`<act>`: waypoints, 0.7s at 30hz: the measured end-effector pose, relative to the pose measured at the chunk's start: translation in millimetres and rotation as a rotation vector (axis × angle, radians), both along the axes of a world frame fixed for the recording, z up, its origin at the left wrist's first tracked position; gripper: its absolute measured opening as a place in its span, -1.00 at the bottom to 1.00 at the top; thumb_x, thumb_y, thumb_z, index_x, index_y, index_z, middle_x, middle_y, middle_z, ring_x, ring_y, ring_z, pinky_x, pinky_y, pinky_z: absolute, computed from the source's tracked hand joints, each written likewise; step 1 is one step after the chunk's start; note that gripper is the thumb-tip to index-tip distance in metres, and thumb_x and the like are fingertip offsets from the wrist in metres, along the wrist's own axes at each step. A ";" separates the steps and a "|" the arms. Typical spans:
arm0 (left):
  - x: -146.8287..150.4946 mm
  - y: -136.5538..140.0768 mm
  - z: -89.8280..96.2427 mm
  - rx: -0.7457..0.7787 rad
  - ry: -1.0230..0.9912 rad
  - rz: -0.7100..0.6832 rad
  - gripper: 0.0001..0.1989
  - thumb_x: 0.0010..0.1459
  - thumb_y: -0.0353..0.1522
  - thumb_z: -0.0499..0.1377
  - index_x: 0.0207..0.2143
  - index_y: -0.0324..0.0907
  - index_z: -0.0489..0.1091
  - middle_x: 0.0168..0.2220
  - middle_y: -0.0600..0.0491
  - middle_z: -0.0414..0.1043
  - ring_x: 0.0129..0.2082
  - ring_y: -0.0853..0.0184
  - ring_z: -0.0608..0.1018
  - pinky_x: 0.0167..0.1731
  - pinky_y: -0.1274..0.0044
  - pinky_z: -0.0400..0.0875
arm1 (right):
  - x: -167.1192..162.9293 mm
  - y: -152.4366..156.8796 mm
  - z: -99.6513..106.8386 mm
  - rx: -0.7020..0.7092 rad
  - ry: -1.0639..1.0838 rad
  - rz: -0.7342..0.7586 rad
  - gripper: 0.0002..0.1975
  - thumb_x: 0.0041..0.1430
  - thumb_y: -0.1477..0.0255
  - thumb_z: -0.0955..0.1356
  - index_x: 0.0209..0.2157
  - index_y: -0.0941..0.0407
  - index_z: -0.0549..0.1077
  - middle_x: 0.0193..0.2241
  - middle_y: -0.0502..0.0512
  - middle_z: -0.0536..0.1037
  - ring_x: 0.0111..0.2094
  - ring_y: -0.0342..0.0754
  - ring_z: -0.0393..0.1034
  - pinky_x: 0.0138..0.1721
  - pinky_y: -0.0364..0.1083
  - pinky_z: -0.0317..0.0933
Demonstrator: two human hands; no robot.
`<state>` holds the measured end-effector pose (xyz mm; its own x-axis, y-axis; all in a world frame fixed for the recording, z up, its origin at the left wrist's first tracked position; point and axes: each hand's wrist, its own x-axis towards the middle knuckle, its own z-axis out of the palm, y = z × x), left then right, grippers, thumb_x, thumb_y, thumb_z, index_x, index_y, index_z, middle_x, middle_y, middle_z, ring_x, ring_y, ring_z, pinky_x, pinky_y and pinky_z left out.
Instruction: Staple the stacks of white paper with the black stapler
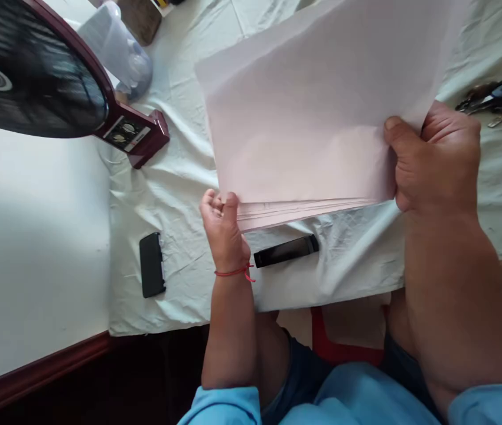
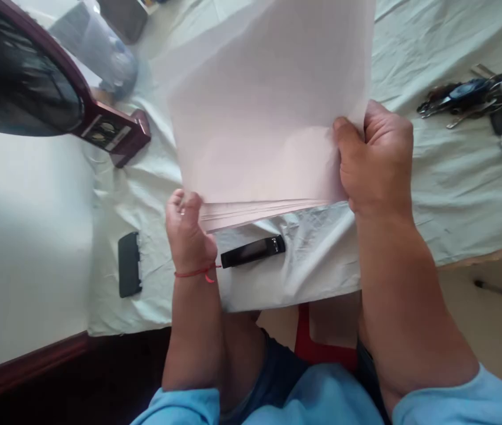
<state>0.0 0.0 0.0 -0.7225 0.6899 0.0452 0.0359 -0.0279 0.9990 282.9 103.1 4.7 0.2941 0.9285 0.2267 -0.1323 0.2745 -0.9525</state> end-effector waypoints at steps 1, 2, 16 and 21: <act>-1.5 0.1 -4.7 -0.038 -0.041 -0.041 -0.37 0.01 -0.12 0.68 0.05 -0.08 0.56 -0.01 -0.01 0.62 0.08 0.20 0.66 0.15 0.43 0.55 | -0.2 0.7 -0.1 -0.002 -0.010 -0.005 -0.61 0.27 0.75 0.39 -0.11 0.09 0.79 -0.01 -0.05 0.81 -0.05 -0.15 0.73 0.34 0.04 0.57; -3.0 0.3 -8.7 -0.067 -0.074 -0.073 -0.41 -0.04 -0.15 0.69 -0.03 -0.11 0.59 -0.07 0.00 0.64 -0.01 0.23 0.66 0.08 0.45 0.56 | -0.2 1.6 -0.4 -0.008 -0.027 -0.012 -0.61 0.28 0.75 0.39 -0.11 0.08 0.79 0.01 -0.05 0.81 -0.03 -0.14 0.74 0.34 0.04 0.58; 5.8 -1.8 -11.6 0.029 -0.151 -0.158 -0.38 0.10 0.17 0.63 -0.24 -0.13 0.57 -0.18 0.04 0.68 -0.16 0.26 0.66 -0.10 0.46 0.59 | -0.6 -2.7 9.0 -0.106 -0.161 -0.014 -0.79 0.48 0.56 0.44 0.02 0.14 0.74 0.07 -0.04 0.80 0.17 -0.07 0.73 0.33 0.01 0.61; -17.6 3.1 -22.0 0.057 -0.050 -0.195 -0.52 0.05 -0.08 0.71 -0.22 -0.13 0.62 -0.23 0.09 0.64 -0.20 0.35 0.62 -0.06 0.53 0.54 | 0.4 -6.4 10.7 -0.064 -0.149 0.074 -0.88 0.42 0.57 0.50 -0.11 0.14 0.76 -0.04 -0.05 0.81 0.13 -0.04 0.74 0.40 0.08 0.57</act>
